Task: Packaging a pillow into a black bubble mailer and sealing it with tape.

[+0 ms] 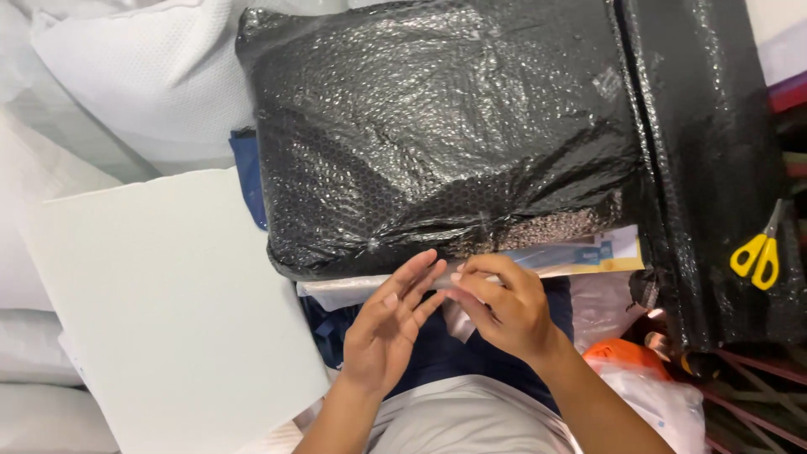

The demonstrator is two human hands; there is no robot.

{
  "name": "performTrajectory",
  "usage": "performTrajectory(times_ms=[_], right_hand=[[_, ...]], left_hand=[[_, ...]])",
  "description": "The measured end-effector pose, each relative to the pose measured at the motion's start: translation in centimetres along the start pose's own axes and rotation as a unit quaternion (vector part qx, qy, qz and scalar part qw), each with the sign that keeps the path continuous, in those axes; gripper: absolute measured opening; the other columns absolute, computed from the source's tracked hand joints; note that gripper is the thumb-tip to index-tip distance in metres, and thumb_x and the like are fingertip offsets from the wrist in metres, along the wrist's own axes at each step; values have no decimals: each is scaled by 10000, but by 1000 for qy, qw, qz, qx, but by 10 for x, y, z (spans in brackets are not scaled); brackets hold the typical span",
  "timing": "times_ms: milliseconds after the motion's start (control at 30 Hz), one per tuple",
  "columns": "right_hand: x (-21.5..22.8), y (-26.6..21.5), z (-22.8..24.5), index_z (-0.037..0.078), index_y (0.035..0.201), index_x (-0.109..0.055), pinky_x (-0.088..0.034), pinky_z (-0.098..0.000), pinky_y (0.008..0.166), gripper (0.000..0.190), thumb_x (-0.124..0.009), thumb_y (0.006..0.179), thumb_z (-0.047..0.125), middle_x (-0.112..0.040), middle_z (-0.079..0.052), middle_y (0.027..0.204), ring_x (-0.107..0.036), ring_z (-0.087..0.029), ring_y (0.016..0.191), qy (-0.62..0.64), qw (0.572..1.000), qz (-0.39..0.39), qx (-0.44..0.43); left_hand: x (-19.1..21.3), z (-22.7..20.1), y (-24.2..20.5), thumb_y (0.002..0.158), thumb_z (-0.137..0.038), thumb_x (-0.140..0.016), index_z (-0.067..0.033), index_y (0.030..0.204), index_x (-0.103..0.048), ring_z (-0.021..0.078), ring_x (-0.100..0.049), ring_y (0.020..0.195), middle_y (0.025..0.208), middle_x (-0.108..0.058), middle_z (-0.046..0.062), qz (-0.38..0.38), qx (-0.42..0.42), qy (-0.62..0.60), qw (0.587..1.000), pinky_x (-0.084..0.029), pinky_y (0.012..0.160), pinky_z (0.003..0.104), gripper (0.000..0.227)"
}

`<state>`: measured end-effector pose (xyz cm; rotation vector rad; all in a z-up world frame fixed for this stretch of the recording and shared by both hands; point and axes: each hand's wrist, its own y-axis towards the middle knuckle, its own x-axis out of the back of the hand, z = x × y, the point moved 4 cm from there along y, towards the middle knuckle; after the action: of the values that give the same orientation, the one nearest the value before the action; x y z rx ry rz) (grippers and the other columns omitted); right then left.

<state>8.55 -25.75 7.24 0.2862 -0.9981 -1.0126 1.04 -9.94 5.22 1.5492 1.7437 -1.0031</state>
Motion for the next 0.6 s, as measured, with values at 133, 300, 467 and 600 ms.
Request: performTrajectory(times_ms=[133,300,467,600], right_hand=[[10,-8,-7,153,1132,-671,-618,-367,754,203,-728,962,58,-654,-131,1108,-719,-258,907,-88,995,-11,56],[30,-15,-12,80,1071,-709,-594,-377,707,127,-652,989,1,-647,-130,1079,-682,-274,839,-109,987,-25,116],[46,-24,-18,8,1078,-665,-572,-390,688,102,-612,996,-21,-659,-153,1058,-669,-273,789,-83,988,-34,122],[56,-32,-22,-23,1026,-636,-572,-402,692,74,-566,1004,-19,-642,-175,1040,-666,-292,779,-76,988,-24,132]], left_hand=[[-19,18,3,997,-287,-527,73,1533,-351,361,-331,1521,1643,-328,205,34,29,19,999,-324,1204,509,669],[-35,41,6,978,-287,-562,86,1504,-394,302,-420,1446,1641,-346,187,14,85,-30,996,-447,1090,431,666],[-37,66,9,959,-291,-558,70,1505,-405,260,-483,1376,1608,-408,165,-9,144,-64,987,-464,1083,433,672],[-37,79,13,908,-250,-493,64,1457,-486,285,-552,1296,1534,-523,163,-97,195,-93,972,-495,1026,446,632]])
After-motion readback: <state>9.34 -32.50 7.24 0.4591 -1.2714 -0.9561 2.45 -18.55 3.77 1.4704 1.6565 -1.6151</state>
